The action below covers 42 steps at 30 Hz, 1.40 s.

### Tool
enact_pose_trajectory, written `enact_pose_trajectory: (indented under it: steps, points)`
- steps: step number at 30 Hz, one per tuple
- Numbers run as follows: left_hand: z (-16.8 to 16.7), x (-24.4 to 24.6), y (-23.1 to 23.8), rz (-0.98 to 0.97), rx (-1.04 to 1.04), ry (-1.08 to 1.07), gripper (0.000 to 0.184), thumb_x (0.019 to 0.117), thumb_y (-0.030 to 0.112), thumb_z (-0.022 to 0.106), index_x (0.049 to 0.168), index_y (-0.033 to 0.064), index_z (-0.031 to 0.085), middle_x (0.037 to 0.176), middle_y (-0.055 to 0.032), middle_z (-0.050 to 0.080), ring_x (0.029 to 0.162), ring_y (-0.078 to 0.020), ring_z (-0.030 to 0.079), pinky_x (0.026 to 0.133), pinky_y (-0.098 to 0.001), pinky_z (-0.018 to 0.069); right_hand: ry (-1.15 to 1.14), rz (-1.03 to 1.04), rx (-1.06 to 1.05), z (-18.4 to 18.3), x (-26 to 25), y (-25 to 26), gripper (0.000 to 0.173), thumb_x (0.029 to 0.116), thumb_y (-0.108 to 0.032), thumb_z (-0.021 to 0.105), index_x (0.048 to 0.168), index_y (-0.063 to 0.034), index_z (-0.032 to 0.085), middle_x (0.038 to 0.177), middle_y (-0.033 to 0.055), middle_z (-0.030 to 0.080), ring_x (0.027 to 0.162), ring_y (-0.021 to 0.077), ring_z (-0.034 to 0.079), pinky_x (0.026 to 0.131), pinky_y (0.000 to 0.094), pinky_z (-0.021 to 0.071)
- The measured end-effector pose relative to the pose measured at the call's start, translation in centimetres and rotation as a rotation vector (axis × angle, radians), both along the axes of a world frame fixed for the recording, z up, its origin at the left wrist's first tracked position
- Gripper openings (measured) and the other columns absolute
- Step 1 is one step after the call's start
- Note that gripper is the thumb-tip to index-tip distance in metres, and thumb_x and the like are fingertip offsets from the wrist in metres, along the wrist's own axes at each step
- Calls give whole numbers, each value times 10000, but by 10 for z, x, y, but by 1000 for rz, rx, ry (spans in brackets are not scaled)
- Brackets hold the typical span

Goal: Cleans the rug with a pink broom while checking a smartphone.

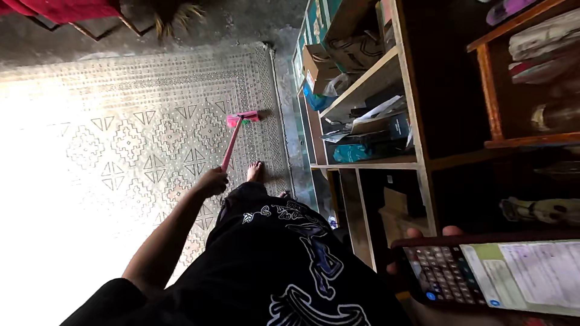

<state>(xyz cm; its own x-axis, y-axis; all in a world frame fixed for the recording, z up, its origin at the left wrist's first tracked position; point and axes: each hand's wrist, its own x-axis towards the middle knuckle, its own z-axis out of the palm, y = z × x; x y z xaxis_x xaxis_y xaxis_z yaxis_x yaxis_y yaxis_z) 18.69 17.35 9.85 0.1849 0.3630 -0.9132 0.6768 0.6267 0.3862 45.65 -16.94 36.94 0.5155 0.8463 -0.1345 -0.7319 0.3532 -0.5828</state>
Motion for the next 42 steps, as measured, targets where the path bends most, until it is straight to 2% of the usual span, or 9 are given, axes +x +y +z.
enact_pose_trajectory:
  steps: [4, 12, 17, 23, 26, 30, 33, 37, 42]
  points:
    - [-3, -2, 27, 106, 6, -25, 200, 1088, 162, 445, 1249, 67, 515, 750, -15, 541, 463, -57, 448, 433, -204, 409, 12, -18, -16, -2, -2, 0, 890, 870, -730, 574, 1472, -76, 535, 1505, 219, 523, 1340, 427, 556, 963, 624, 550]
    - [-77, 38, -3, -11, 95, 41, 339, 1084, 194, 442, 1393, 55, 460, 824, -71, 534, 517, -127, 467, 485, -300, 441, -29, -97, -57, -3, -6, 0, 849, 894, -706, 562, 1462, -75, 540, 1481, 231, 542, 1295, 430, 591, 919, 607, 576]
    - [-107, 104, 59, 55, 161, -21, 305, 1081, 172, 442, 1339, 16, 488, 809, -64, 501, 570, -143, 464, 546, -330, 460, -21, -71, -35, -3, -6, 10, 848, 899, -701, 560, 1476, -80, 533, 1508, 221, 522, 1328, 426, 567, 942, 603, 568]
    - [-36, 152, 148, 326, 168, -150, 125, 1045, 135, 474, 1111, 46, 532, 743, -6, 482, 532, -77, 445, 516, -226, 435, 110, -62, -15, -3, -18, 9, 892, 877, -730, 567, 1477, -71, 520, 1481, 235, 539, 1320, 437, 569, 943, 634, 556]
    - [12, 127, 125, 333, 137, -250, 105, 1067, 152, 459, 1033, 73, 520, 687, 26, 462, 495, -47, 430, 492, -193, 426, 24, -303, -290, 20, -36, 31, 751, 743, -579, 802, 1222, -31, 617, 1179, 185, 704, 1034, 359, 738, 660, 499, 643]
    - [33, 44, 35, 319, 85, -263, 131, 1068, 146, 453, 1141, 68, 530, 737, 12, 520, 530, -53, 483, 506, -205, 453, 65, -93, -72, 2, -21, -12, 857, 879, -701, 590, 1475, -88, 529, 1483, 213, 548, 1306, 418, 588, 946, 614, 563]
    - [30, -10, -17, 349, 2, -178, 249, 1080, 131, 441, 1314, 59, 490, 752, 3, 562, 510, -48, 503, 476, -197, 451, -96, -260, -222, 5, -22, 5, 890, 782, -721, 690, 1348, -49, 550, 1295, 179, 671, 1091, 356, 719, 678, 485, 641]
    - [-4, -21, -49, 291, 2, -87, 463, 1085, 139, 467, 1531, 76, 359, 846, -55, 585, 559, -103, 542, 519, -268, 487, -128, -275, -264, 12, -20, 10, 853, 794, -652, 726, 1332, -19, 531, 1306, 182, 658, 1125, 357, 706, 707, 483, 643]
    - [-33, 47, -38, 289, 20, -125, 234, 1071, 97, 451, 1295, 32, 460, 754, -25, 505, 527, -95, 490, 506, -261, 470, -31, -101, -27, -4, -9, -11, 929, 865, -770, 545, 1491, -85, 496, 1534, 228, 481, 1352, 448, 533, 930, 648, 553]
